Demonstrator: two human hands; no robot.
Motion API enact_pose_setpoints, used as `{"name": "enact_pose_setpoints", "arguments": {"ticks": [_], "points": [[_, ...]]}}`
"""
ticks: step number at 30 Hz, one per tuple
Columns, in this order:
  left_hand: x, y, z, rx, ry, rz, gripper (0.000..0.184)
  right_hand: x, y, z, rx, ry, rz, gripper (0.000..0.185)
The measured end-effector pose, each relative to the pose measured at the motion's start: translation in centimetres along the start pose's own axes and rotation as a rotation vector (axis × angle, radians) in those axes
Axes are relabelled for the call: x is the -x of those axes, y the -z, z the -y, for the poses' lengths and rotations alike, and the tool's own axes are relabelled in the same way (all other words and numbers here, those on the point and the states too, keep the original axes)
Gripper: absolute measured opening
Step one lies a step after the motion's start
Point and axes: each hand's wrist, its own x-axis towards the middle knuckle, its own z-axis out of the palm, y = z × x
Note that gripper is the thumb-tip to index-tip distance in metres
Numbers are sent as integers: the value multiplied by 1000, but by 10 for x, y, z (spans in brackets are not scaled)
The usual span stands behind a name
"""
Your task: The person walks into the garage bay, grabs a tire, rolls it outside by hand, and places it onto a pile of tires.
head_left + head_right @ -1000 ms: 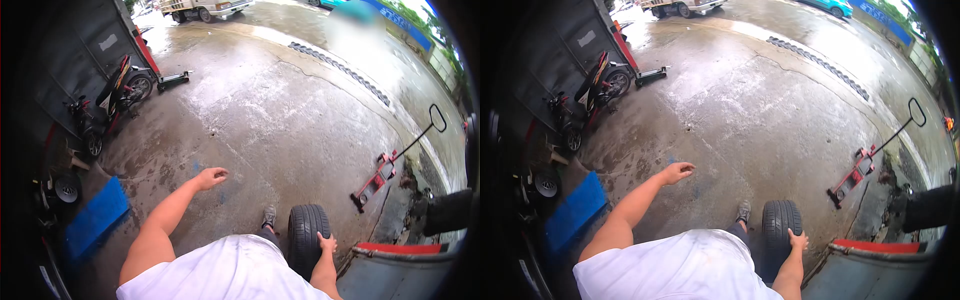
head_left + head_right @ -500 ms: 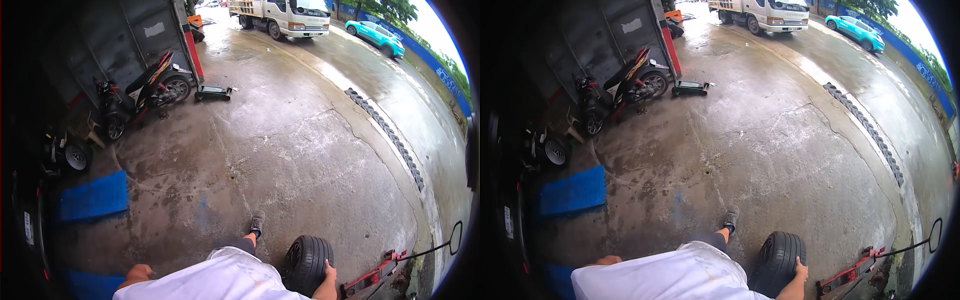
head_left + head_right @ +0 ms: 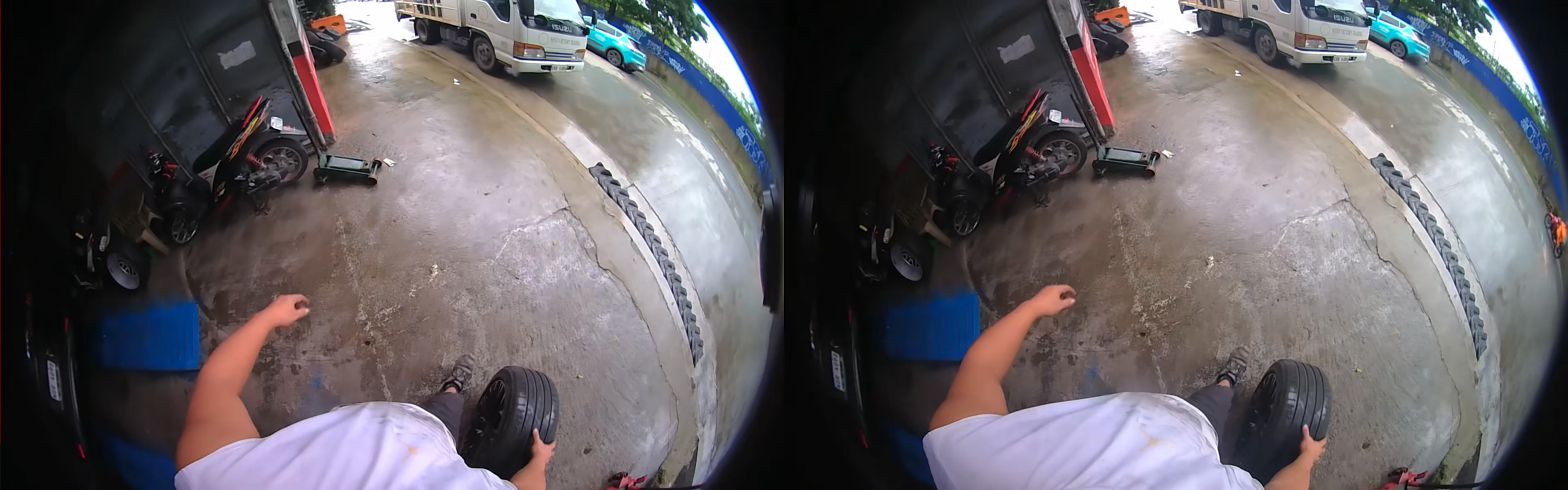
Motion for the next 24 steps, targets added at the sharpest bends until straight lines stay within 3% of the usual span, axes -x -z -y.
{"name": "enact_pose_setpoints", "arguments": {"ticks": [3,6,9,11,13,15,16,18,21,23,24], "points": [[-133,24,-108,177,-182,-116,37,-3,37,180,86,223,126,118],[-219,15,-129,114,-154,-113,38,-87,3,276,-135,509,130,111],[-228,3,-53,-54,38,97,41,-112,5,316,-157,318,205,107],[-196,-4,6,-135,301,198,43,-124,6,322,-185,198,394,106],[-150,6,12,-143,596,348,42,-144,0,346,-208,225,400,106],[-116,-7,53,-136,734,526,42,-154,-9,406,-253,296,320,107],[-116,-1,52,-138,782,608,43,-157,-12,458,-254,326,228,106],[-144,13,43,-139,851,749,44,-127,8,614,7,141,9,119],[-275,14,36,-135,762,777,45,-126,11,810,197,212,106,116],[-402,18,19,-84,657,540,46,-125,-12,901,172,430,92,115],[-470,47,-33,122,653,344,45,-136,-28,938,134,501,125,116]]}}
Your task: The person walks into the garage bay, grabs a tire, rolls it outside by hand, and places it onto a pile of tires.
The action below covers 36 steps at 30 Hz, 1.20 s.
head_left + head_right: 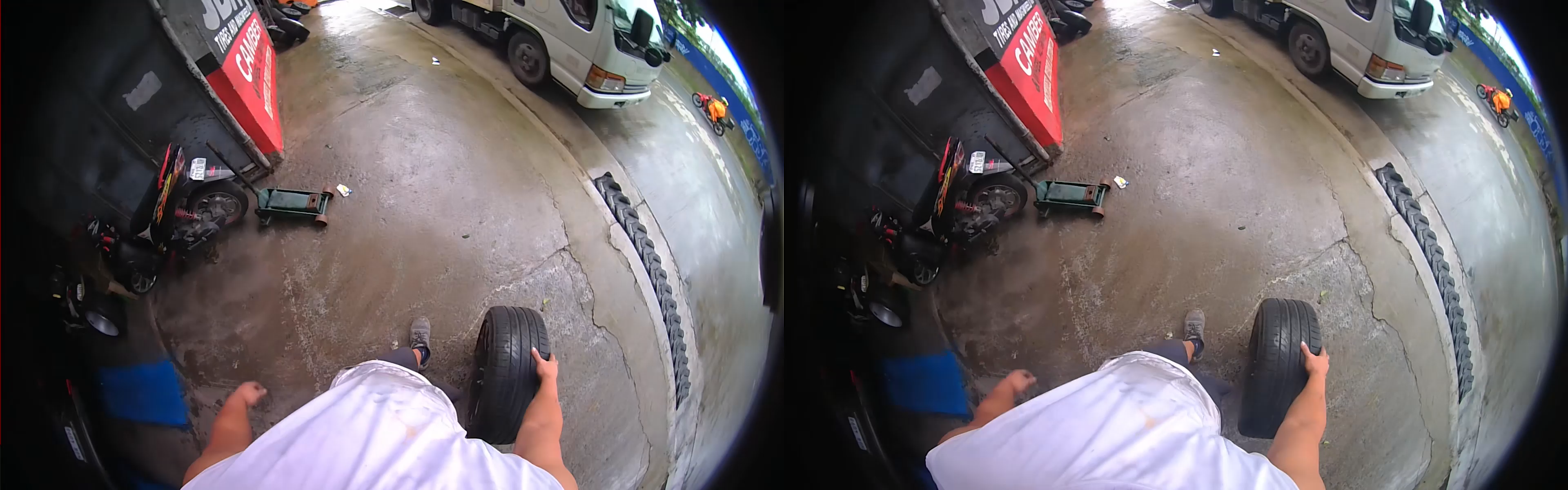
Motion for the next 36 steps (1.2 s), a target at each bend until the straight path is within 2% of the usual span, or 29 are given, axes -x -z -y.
{"name": "enact_pose_setpoints", "arguments": {"ticks": [1,2,3,4,6,7,8,9,11,13,14,16,18,20,22,23,24,27,28,29,30,32,33,34,35,36], "points": [[-57,17,-30,166,-160,-78,41,-20,-5,23,-35,77,26,117],[-42,61,-117,374,-197,-63,39,-35,-11,39,-32,48,66,116],[-57,92,-162,579,-343,-30,40,-46,-17,56,-39,23,106,116],[-68,126,-198,478,-370,-82,40,-45,-17,68,-2,-17,130,115],[-76,187,-263,384,-385,-138,40,-41,-16,78,-199,-43,333,113],[-66,221,-298,268,-469,-145,40,-31,-8,97,-210,-36,342,113],[-66,252,-330,149,-551,-154,40,-51,-22,97,-219,-39,314,107],[-79,282,-358,160,-539,-164,40,-61,-18,135,-210,-24,321,107],[-107,334,-407,80,-644,-63,39,-73,-15,196,-137,-62,152,112],[-137,386,-474,86,-657,-141,38,-122,-26,285,-202,118,1,108],[-160,407,-511,90,-657,-140,38,-154,-31,342,-48,117,-116,105],[-207,438,-567,239,-734,-305,37,-166,-4,500,107,-75,-92,105],[-253,457,-603,318,-690,-267,36,-209,-3,625,183,14,-35,107],[-293,464,-612,383,-583,-206,35,-250,-4,702,253,75,14,109],[-341,460,-557,213,-487,-174,39,-328,-26,762,-19,350,198,112],[-335,466,-534,233,-226,-67,43,-326,-19,786,-7,309,218,110],[-353,452,-485,120,-123,-90,47,-326,-13,809,2,274,234,109],[-329,443,-408,269,228,-106,47,-397,-37,809,-162,113,419,112],[-327,445,-394,196,274,-47,43,-424,-50,818,-227,48,448,115],[-328,451,-384,172,339,43,43,-431,-57,859,-211,39,451,115],[-339,462,-381,129,358,172,43,-430,-64,907,-155,83,292,116],[-383,490,-380,7,295,441,43,-419,-73,1027,59,93,42,115],[-424,510,-381,-93,128,545,44,-406,-78,1108,208,64,-48,115],[-468,533,-388,-205,-91,611,44,-411,-87,1170,247,117,-31,114],[-518,562,-400,-304,-395,594,45,-418,-95,1225,283,179,-14,112],[-535,649,-511,-48,257,428,49,-423,-105,1259,292,182,-12,112]]}}
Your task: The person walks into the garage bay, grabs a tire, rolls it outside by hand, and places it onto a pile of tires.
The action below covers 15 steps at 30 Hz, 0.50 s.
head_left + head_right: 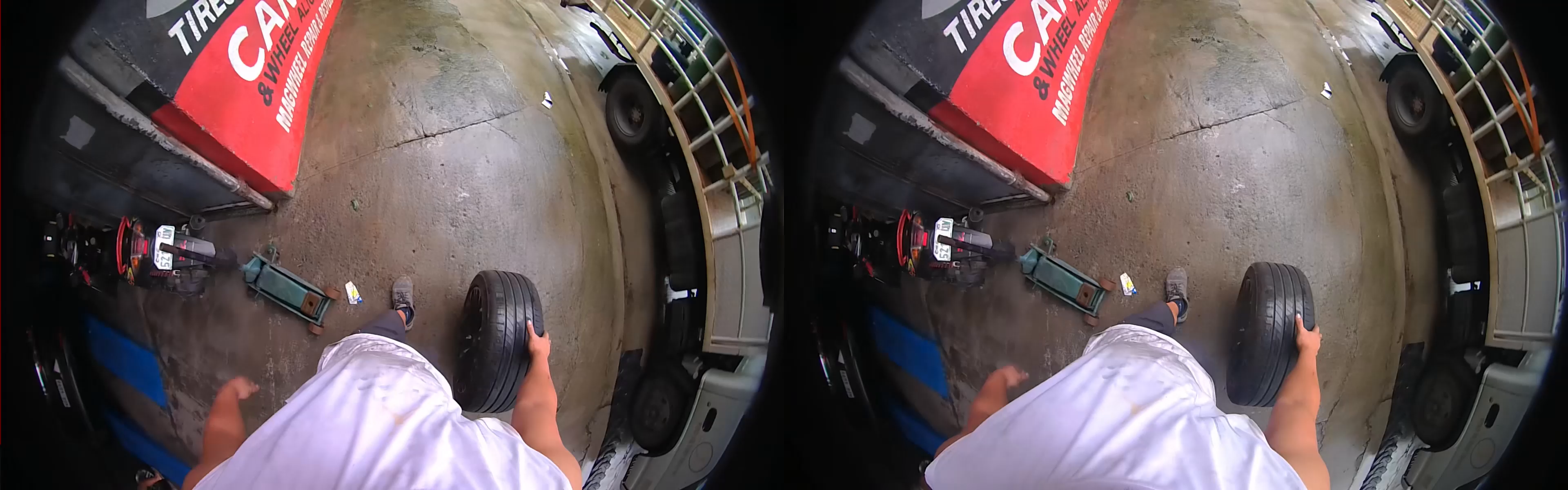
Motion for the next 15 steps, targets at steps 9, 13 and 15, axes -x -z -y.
{"name": "enact_pose_setpoints", "arguments": {"ticks": [9,13,15], "points": [[207,508,-402,345,-1127,-738,39,-70,-16,150,-219,-82,309,118],[151,645,-481,-51,-1182,-653,39,-127,-6,282,-307,-6,317,119],[90,701,-511,-129,-1129,-719,39,-170,8,416,-164,-69,237,114]]}}
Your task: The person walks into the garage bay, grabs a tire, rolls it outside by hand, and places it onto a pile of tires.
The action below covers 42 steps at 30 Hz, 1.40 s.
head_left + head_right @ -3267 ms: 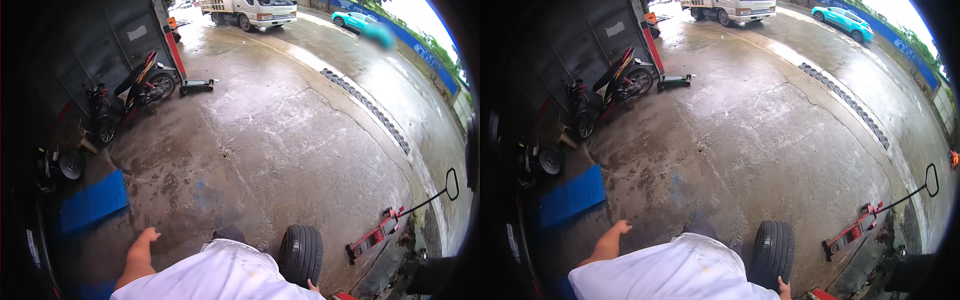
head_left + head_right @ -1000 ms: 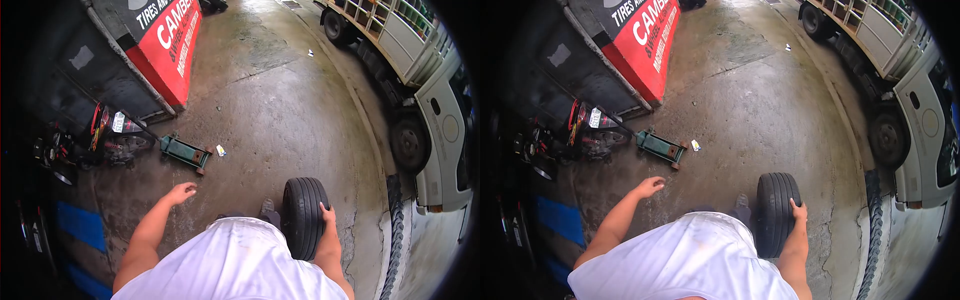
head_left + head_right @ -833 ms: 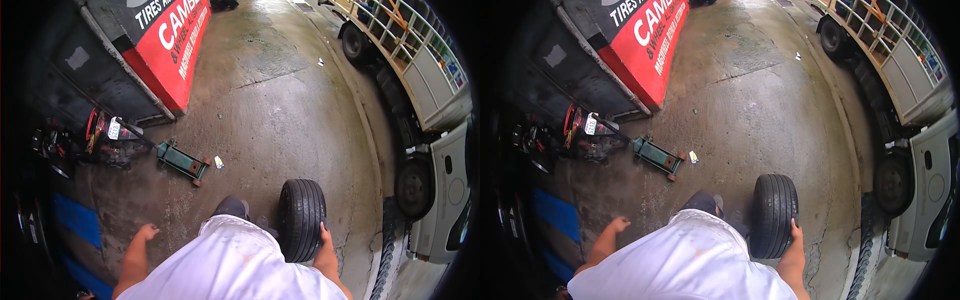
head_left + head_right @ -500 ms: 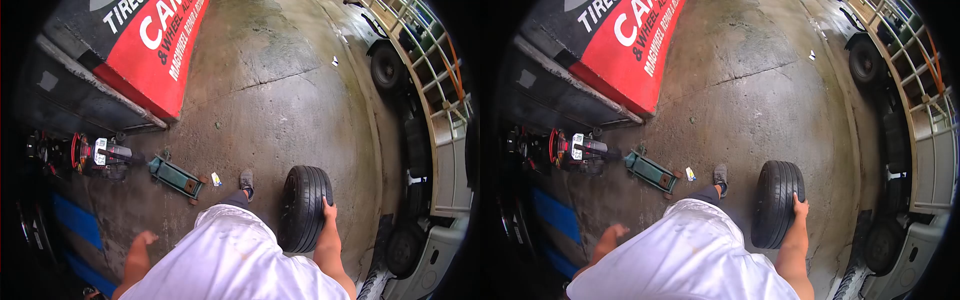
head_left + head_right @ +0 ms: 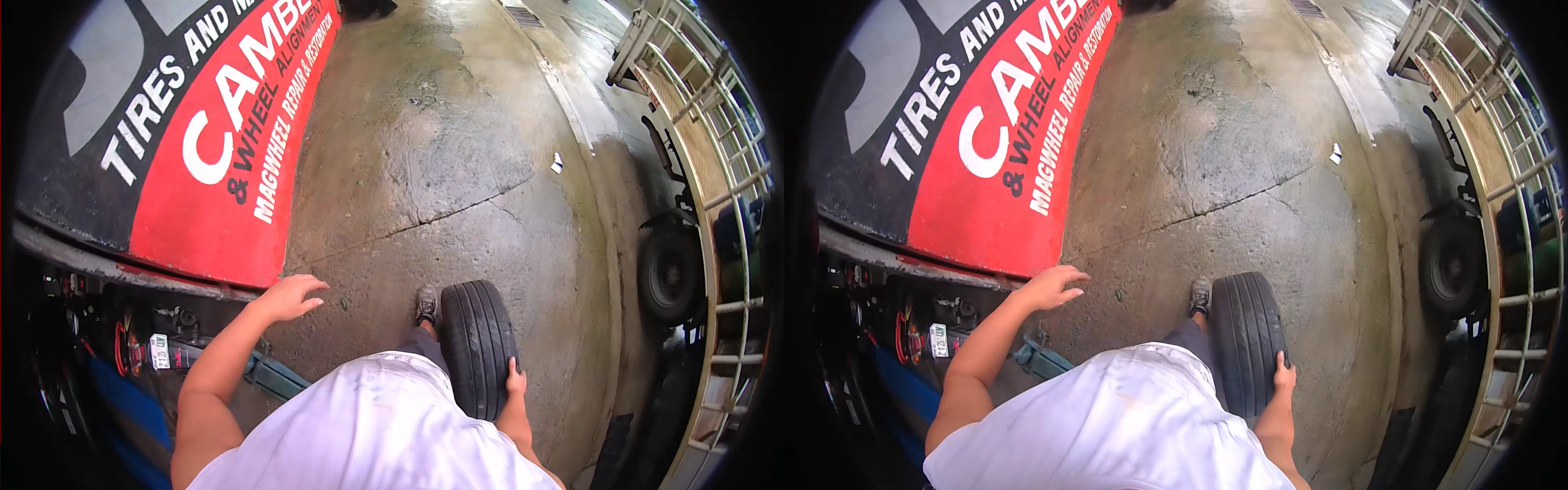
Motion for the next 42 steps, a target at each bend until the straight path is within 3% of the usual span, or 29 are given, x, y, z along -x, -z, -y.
{"name": "enact_pose_setpoints", "arguments": {"ticks": [2,4,6,9,11,12,15,16,18,19,20,21,23,24,26,28,30,32,35,36,38,39,41,42], "points": [[-38,-2,62,-52,213,9,40,-29,9,136,140,-81,23,109],[-50,5,113,172,498,80,39,-61,22,233,181,120,66,109],[-31,18,169,296,633,18,40,-83,50,300,118,217,158,108],[15,35,207,312,1045,-299,39,-118,44,316,208,185,135,109],[52,11,251,222,1207,-415,31,-120,34,337,279,199,152,110],[64,-3,270,389,1305,-405,27,-102,29,357,309,222,153,110],[15,21,286,550,1308,18,25,-94,-12,483,156,80,27,104],[-30,46,282,605,1312,180,26,-111,-33,537,158,133,-44,96],[-129,101,317,615,1184,324,32,-91,-28,698,193,-63,-109,93],[-189,142,338,235,957,415,39,-123,-32,760,246,-42,-128,96],[-241,166,382,332,962,423,46,-216,-49,793,243,51,32,97],[-313,233,394,289,900,339,49,-229,-36,847,185,199,-10,102],[-432,385,374,104,648,-162,45,-234,-32,914,213,227,-41,106],[-480,456,356,169,554,-432,39,-228,-29,923,230,239,-67,107],[-539,563,339,434,424,-755,36,-196,-27,930,191,105,-80,109],[-583,635,345,417,281,-810,35,-173,-38,941,103,65,-42,110],[-641,694,347,380,278,-761,34,-163,-64,965,75,202,-136,101],[-727,744,359,262,176,-389,32,-188,-77,1050,1,74,-145,91],[-887,786,389,226,13,-188,34,-211,-62,1258,90,-70,-232,87],[-938,789,411,269,-56,-159,36,-237,-47,1321,98,-106,-147,88],[-1009,789,471,333,29,-177,38,-410,-56,1386,162,48,171,93],[-1034,792,510,382,135,-189,40,-398,-41,1427,152,117,47,93],[-1017,781,611,129,379,-203,43,-351,-13,1476,89,207,-106,100],[-990,773,650,118,610,-220,43,-311,1,1498,162,102,-105,101]]}}
